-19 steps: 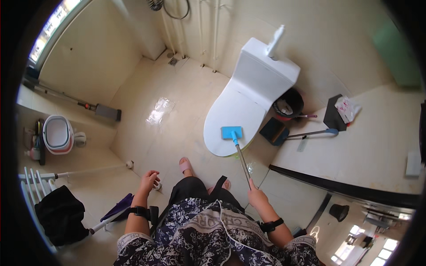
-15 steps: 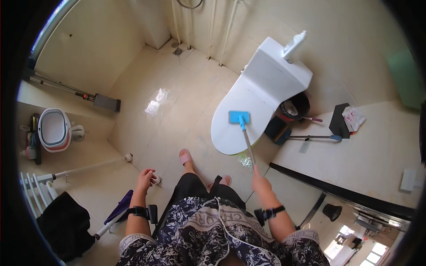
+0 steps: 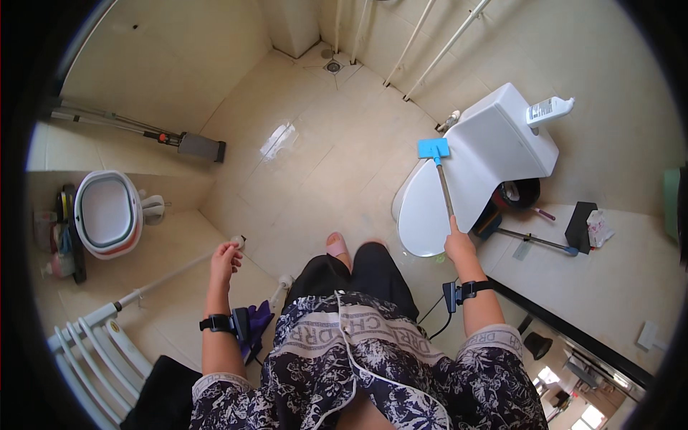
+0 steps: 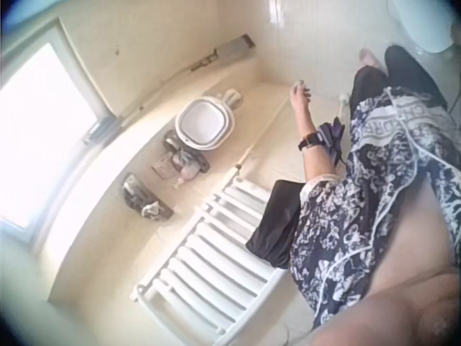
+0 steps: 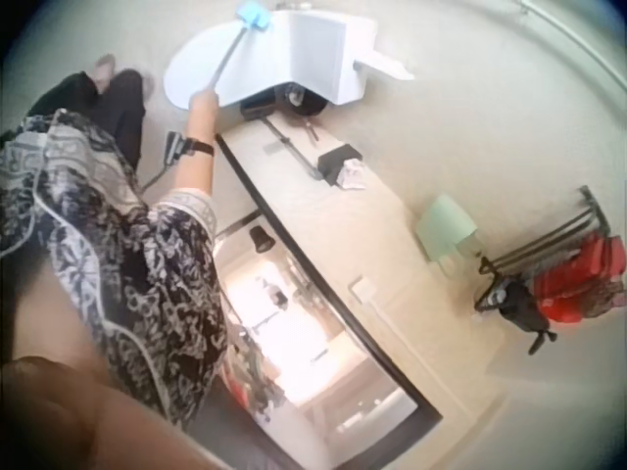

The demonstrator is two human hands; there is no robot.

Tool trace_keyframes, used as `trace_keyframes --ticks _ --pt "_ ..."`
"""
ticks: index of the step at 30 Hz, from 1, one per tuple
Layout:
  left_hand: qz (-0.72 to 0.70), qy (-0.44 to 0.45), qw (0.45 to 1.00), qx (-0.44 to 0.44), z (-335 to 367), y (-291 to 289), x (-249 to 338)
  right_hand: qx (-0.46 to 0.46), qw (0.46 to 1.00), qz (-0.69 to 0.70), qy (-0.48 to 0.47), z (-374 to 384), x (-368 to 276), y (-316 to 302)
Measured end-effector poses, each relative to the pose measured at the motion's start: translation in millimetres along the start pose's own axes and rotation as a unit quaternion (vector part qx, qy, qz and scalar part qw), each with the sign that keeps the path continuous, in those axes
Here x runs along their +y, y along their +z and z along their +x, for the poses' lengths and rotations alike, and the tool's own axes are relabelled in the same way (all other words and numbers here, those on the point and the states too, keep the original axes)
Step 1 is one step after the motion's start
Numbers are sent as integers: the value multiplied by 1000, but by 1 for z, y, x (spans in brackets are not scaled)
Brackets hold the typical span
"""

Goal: The person cleans the bathroom floor by scrubbing the tiles around the toilet with a long-handled brush and then rinsing the floor using a handheld sprayer.

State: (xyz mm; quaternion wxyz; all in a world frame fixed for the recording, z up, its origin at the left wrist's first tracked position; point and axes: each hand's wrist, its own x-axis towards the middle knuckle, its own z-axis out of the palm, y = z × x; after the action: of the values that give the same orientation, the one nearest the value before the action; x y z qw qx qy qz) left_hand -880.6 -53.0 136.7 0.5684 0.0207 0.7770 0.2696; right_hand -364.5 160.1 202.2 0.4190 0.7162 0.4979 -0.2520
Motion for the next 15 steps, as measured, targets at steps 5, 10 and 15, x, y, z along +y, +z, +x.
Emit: trace_keyframes --ticks 5,10,15 --pt "57 76 993 -65 117 40 110 12 994 84 -63 75 -74 39" --pt "132 105 978 -120 219 111 195 -9 977 213 -29 161 -152 74" --pt "231 38 955 -180 309 185 228 -6 960 278 10 273 -222 20"
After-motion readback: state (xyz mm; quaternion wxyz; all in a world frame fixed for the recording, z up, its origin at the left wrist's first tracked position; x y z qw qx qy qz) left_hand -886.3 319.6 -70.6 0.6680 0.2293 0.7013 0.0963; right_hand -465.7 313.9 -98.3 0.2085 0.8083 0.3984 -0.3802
